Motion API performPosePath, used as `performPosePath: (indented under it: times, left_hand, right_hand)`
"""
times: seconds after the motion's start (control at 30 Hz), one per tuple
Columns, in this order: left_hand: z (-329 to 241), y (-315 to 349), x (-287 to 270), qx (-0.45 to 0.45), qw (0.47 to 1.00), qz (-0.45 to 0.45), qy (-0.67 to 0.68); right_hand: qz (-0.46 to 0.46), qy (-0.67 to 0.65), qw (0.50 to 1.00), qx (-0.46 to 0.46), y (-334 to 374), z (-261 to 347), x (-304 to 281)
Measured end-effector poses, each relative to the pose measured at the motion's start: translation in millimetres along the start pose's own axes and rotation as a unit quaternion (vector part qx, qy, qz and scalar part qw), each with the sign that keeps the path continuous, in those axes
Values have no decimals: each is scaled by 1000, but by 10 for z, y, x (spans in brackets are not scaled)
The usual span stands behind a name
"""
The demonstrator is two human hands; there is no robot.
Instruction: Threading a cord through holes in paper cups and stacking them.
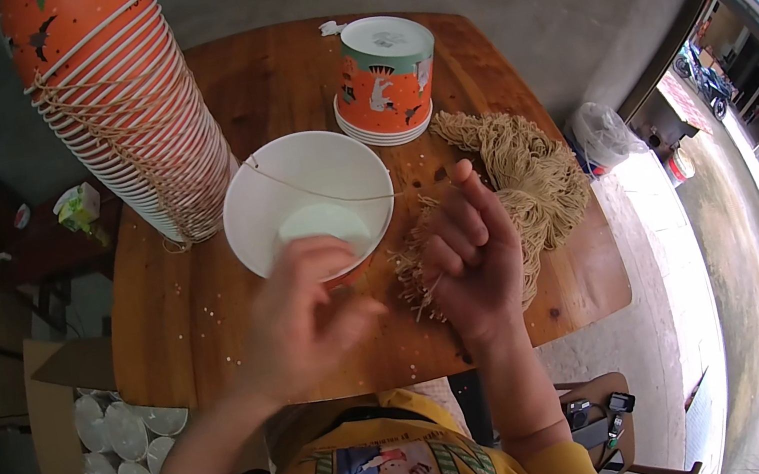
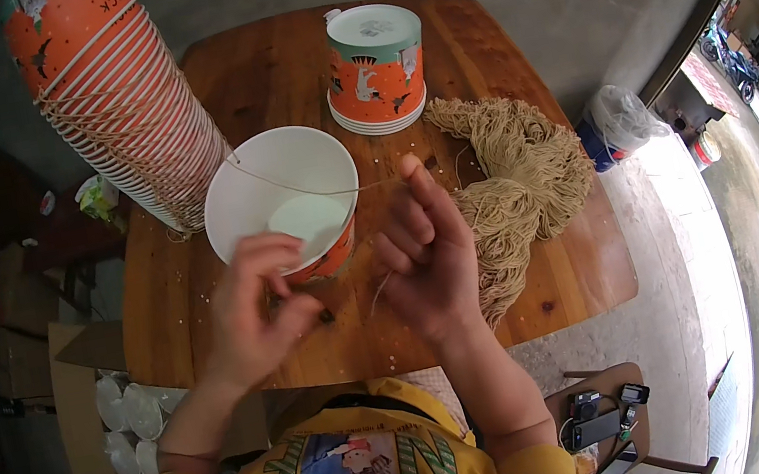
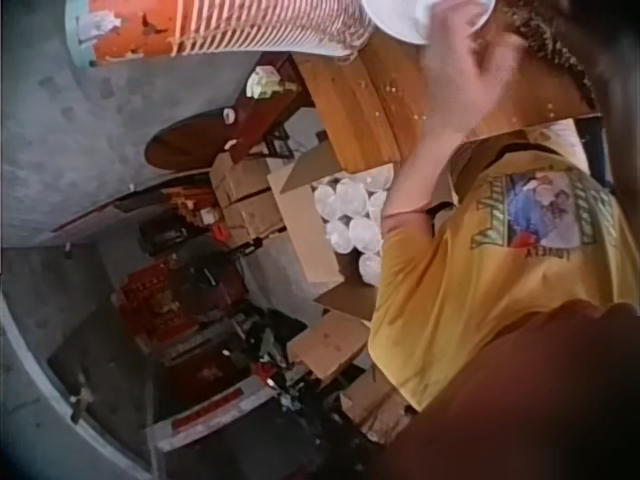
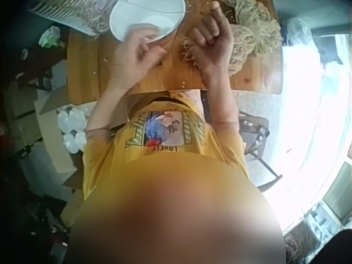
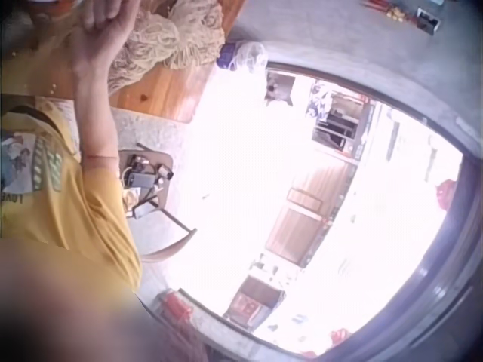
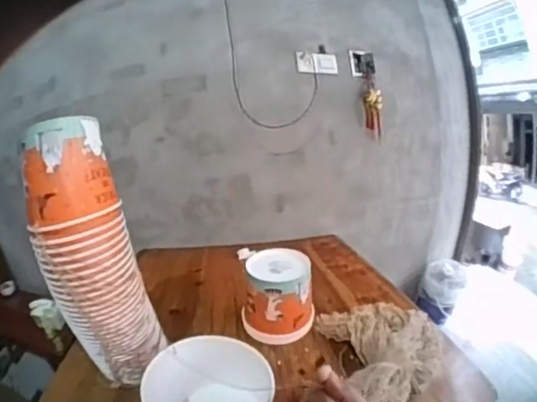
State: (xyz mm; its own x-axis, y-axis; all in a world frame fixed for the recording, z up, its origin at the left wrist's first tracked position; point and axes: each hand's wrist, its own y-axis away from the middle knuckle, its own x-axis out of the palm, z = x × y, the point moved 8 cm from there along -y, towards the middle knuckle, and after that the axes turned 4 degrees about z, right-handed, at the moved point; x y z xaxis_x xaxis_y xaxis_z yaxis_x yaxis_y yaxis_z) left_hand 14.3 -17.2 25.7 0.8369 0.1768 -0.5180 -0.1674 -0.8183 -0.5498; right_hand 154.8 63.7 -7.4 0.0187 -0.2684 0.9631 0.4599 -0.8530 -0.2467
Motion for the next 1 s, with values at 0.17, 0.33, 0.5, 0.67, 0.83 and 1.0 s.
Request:
performPosePath:
  times: [0.17,0.33,0.5,0.67,0.83,1.0]
  left_hand:
    - [-102,54,485,-57,994,77,45]
    - [-218,33,544,24,998,62,10]
    - [-135,99,555,36,997,61,-16]
    - [-142,111,519,37,996,58,-51]
    - [-151,98,507,27,995,63,-66]
    - [-47,144,496,1,995,69,-72]
  right_hand:
    - [14,1,1000,17,26,-118,55]
    - [-33,101,994,-16,124,11,-41]
    - [-106,618,777,-60,284,217,-263]
    - [-44,815,559,-147,491,276,101]
    - [84,766,637,-28,512,-45,138]
    - [90,773,625,-50,510,-116,96]
